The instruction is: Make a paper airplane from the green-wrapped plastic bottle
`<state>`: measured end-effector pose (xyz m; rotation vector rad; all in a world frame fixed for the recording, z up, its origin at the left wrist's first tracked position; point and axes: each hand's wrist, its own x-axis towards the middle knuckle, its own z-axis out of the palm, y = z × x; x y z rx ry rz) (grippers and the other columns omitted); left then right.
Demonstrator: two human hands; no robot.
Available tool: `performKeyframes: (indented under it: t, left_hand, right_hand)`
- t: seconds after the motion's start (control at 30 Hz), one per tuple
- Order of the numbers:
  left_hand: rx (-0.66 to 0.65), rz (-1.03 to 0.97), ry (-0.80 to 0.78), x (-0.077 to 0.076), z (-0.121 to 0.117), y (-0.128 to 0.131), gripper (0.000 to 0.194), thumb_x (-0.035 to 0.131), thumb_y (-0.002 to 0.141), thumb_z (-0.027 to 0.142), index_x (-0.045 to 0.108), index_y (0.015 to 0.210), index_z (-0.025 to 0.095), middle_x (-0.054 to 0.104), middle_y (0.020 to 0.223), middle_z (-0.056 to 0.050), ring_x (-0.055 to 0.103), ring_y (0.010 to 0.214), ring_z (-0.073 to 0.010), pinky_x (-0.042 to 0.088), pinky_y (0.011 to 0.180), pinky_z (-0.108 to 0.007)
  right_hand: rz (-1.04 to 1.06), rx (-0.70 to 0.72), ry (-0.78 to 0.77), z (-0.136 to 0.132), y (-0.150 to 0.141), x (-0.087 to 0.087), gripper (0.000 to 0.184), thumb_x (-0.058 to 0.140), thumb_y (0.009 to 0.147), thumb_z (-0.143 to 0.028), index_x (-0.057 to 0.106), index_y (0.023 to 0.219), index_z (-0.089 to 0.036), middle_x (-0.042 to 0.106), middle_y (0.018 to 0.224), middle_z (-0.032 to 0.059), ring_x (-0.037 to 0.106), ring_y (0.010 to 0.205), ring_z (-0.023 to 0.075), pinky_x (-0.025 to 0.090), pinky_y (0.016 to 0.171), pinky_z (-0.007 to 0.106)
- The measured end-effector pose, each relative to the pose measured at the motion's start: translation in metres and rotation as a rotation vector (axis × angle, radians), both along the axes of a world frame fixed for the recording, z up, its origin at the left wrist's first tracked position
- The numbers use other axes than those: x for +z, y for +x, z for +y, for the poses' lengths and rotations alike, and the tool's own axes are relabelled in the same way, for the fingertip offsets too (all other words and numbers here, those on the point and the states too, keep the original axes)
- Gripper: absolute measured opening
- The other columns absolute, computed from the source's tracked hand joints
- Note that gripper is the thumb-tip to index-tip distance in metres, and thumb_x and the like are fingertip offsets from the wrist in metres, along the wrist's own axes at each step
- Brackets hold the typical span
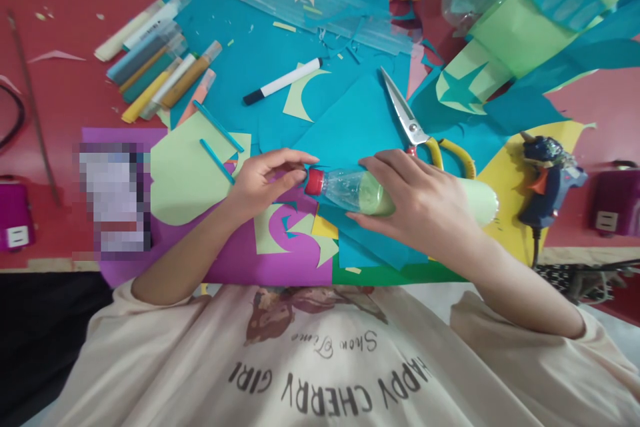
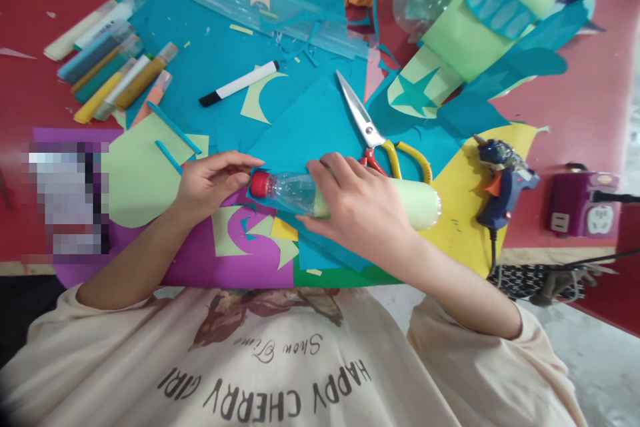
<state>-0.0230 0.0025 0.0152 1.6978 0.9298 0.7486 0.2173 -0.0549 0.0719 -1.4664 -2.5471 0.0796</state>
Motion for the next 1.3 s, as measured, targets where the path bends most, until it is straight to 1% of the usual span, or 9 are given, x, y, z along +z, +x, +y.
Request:
performKeyframes:
  t: [0.1,0.23,0.43,0.53,0.83,1.0,1.13,1.23,1.3]
  left_hand:
    - [0.006,-0.031,-0.059,-0.0013,-0.0006,-0.0005,0.038,0.061,0.087,0.053,0.074,0.100,0.020,0.076,0.101,-0.006,0.071,0.089,-0.0153,0.055,0.068,-0.019]
    - [0.018,-0.045,-0.076,-0.0026,-0.0005,-0.0007,0.037,0.064,0.085,0.054,0.075,0.095,0.021,0.077,0.095,-0.005,0.071,0.086,-0.0150,0.055,0.069,-0.019]
    - [0.081,-0.042,-0.113,0.0018,-0.0012,0.0017,0.038,0.067,0.081,0.055,0.075,0.087,0.018,0.076,0.082,-0.004,0.069,0.070,-0.0127,0.055,0.062,-0.020]
    - [0.109,-0.036,-0.131,0.0037,-0.0021,0.0029,0.037,0.069,0.080,0.053,0.075,0.084,0.017,0.076,0.078,-0.004,0.069,0.067,-0.0131,0.055,0.060,-0.021]
    - [0.150,-0.030,-0.084,0.0035,-0.0039,0.0021,0.018,0.067,0.081,0.036,0.076,0.080,0.020,0.076,0.074,-0.001,0.068,0.062,-0.0119,0.056,0.057,-0.021]
    - [0.127,-0.089,0.018,0.0013,-0.0029,0.0021,0.010,0.066,0.081,0.026,0.075,0.079,0.021,0.074,0.070,0.001,0.067,0.059,-0.0099,0.053,0.054,-0.018]
    - [0.124,-0.095,0.002,0.0004,-0.0028,0.0020,0.013,0.067,0.083,0.031,0.075,0.081,0.020,0.075,0.073,-0.001,0.068,0.061,-0.0111,0.054,0.053,-0.019]
    - [0.116,-0.086,-0.021,0.0006,-0.0022,0.0008,0.019,0.067,0.084,0.039,0.076,0.083,0.021,0.077,0.083,-0.003,0.070,0.069,-0.0134,0.055,0.057,-0.021]
    - [0.089,-0.078,0.006,0.0001,-0.0006,-0.0002,0.023,0.066,0.085,0.042,0.077,0.087,0.023,0.078,0.086,-0.003,0.071,0.073,-0.0135,0.054,0.059,-0.021]
  right_hand:
    - [0.016,0.019,0.004,-0.0001,0.0011,-0.0003,0.050,0.057,0.089,-0.052,0.062,0.112,-0.009,0.069,0.101,0.0153,0.065,0.086,0.0242,0.048,0.068,0.033]
    - [0.021,0.029,0.006,-0.0004,0.0015,-0.0002,0.050,0.058,0.088,-0.052,0.062,0.111,-0.008,0.069,0.101,0.0153,0.065,0.086,0.0240,0.048,0.067,0.033]
    - [0.016,0.042,0.017,-0.0004,0.0011,0.0011,0.050,0.054,0.091,-0.053,0.063,0.110,-0.007,0.070,0.100,0.0153,0.066,0.084,0.0238,0.049,0.066,0.033]
    - [0.023,0.042,0.007,-0.0008,0.0008,0.0010,0.050,0.054,0.090,-0.053,0.062,0.111,-0.008,0.069,0.101,0.0153,0.065,0.085,0.0243,0.049,0.067,0.034]
    - [0.048,0.024,-0.019,-0.0022,-0.0017,0.0016,0.047,0.055,0.090,-0.051,0.061,0.113,-0.010,0.069,0.101,0.0144,0.066,0.086,0.0242,0.050,0.068,0.034]
    - [0.055,0.021,-0.025,-0.0019,-0.0024,0.0010,0.048,0.052,0.091,-0.053,0.061,0.113,-0.011,0.069,0.102,0.0141,0.066,0.085,0.0238,0.050,0.068,0.034]
    - [0.047,0.030,0.002,-0.0014,-0.0019,0.0010,0.051,0.047,0.093,-0.055,0.062,0.111,-0.009,0.069,0.100,0.0148,0.066,0.083,0.0236,0.050,0.067,0.034]
    - [0.045,0.026,0.009,-0.0009,-0.0003,0.0020,0.051,0.050,0.092,-0.055,0.062,0.112,-0.010,0.069,0.102,0.0147,0.066,0.086,0.0240,0.050,0.068,0.034]
    - [0.050,0.021,0.015,-0.0005,0.0008,0.0028,0.051,0.051,0.091,-0.056,0.061,0.113,-0.010,0.069,0.103,0.0150,0.066,0.087,0.0242,0.050,0.068,0.034]
